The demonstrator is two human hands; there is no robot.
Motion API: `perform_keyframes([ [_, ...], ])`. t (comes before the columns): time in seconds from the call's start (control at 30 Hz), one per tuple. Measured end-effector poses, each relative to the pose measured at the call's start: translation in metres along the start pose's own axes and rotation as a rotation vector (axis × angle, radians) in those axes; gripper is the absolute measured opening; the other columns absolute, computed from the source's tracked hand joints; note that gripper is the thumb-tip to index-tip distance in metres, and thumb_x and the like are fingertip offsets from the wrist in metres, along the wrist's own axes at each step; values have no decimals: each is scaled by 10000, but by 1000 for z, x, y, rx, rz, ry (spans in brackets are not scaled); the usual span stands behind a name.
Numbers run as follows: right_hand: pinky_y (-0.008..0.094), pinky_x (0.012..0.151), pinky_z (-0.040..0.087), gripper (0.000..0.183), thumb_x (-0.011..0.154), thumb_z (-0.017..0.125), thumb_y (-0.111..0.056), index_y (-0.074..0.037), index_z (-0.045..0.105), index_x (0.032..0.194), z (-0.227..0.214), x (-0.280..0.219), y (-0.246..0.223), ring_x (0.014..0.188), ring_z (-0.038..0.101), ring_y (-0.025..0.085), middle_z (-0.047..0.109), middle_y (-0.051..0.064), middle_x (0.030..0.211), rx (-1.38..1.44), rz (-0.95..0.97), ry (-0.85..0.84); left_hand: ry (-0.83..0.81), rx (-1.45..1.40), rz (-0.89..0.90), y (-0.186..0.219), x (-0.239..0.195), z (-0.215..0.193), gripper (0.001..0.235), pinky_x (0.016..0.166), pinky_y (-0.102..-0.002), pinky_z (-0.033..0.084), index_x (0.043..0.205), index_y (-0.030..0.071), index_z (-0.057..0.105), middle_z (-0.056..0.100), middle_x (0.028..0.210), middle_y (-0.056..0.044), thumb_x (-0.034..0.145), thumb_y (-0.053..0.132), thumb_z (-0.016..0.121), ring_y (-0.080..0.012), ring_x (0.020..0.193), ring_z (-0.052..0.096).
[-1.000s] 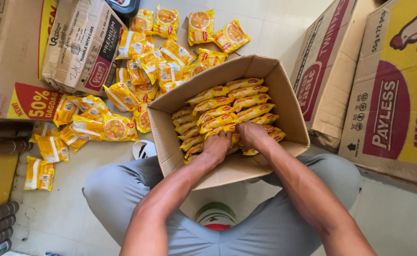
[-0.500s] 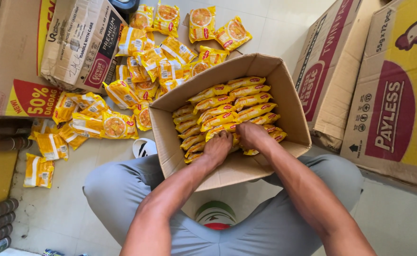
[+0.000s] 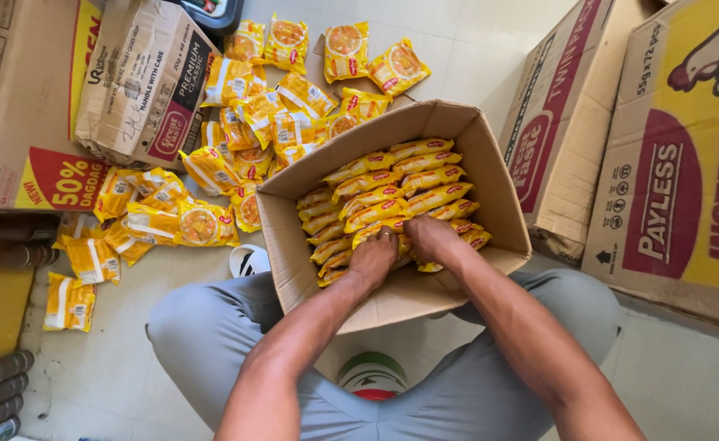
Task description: Pack individual instant noodle packets into a cardboard box on the floor.
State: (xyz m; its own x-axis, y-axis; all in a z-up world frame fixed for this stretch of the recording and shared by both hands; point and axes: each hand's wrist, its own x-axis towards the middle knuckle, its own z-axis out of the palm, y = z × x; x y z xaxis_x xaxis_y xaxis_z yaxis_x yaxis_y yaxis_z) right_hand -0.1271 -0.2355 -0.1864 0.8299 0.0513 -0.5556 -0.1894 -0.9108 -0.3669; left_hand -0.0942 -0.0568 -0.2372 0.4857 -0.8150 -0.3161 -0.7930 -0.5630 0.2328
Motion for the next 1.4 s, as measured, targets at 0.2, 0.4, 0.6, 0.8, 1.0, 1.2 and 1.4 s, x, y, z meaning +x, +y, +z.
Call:
perform_keyframes([
  [0.2,503,791,570,224,753,742,-102,-46,731,970,-1,1,1,952,707,399,735,212,981,6,-15,-4,-50,74,35,0,-1,-19,305,742,-459,609,1195,7,626,605,1169,-175,903,92,604,-359,987,690],
  [0.4,495,790,576,229,754,772,-138,-45,741,962,-7,0,-3,939,716,391,737,207,969,-2,-14,-34,-50,34,41,-2,-2,-18,307,757,-472,605,1195,25,629,613,1197,-183,897,89,602,-369,1016,683],
  [0.6,498,793,577,247,744,806,-168,-39,751,947,-2,4,2,952,717,384,737,208,982,-28,-24,-30,-44,-10,47,-2,-6,-27,340,787,-482,598,1218,31,623,623,1186,-186,882,71,600,-375,1044,670],
  [0.8,499,804,567,240,771,783,-180,-58,741,973,-3,11,4,940,713,385,741,203,967,1,-34,-58,-24,-48,41,-2,-9,-37,382,804,-484,590,1219,47,629,614,1207,-195,838,58,616,-382,1062,653],
  [1.0,486,814,560,295,792,775,-192,-72,735,1058,-40,-4,-23,955,710,380,749,193,994,3,-127,31,6,-41,35,-8,-19,-62,318,794,-487,597,1173,58,660,637,1197,-187,857,81,645,-379,1054,678],
  [1.2,366,775,583,303,903,726,-210,-61,702,1166,-94,-30,-109,932,715,215,747,105,1031,528,-218,140,68,-182,-94,-62,-94,-236,429,728,-517,592,1151,56,603,673,1061,-207,851,313,771,-397,917,716],
  [1.4,284,878,559,305,960,689,-220,-42,690,1208,-104,-9,-239,985,676,96,738,20,1068,981,-334,35,506,-286,-398,-204,-156,-271,466,750,-536,563,1158,83,631,709,999,-207,821,348,814,-423,914,699],
])
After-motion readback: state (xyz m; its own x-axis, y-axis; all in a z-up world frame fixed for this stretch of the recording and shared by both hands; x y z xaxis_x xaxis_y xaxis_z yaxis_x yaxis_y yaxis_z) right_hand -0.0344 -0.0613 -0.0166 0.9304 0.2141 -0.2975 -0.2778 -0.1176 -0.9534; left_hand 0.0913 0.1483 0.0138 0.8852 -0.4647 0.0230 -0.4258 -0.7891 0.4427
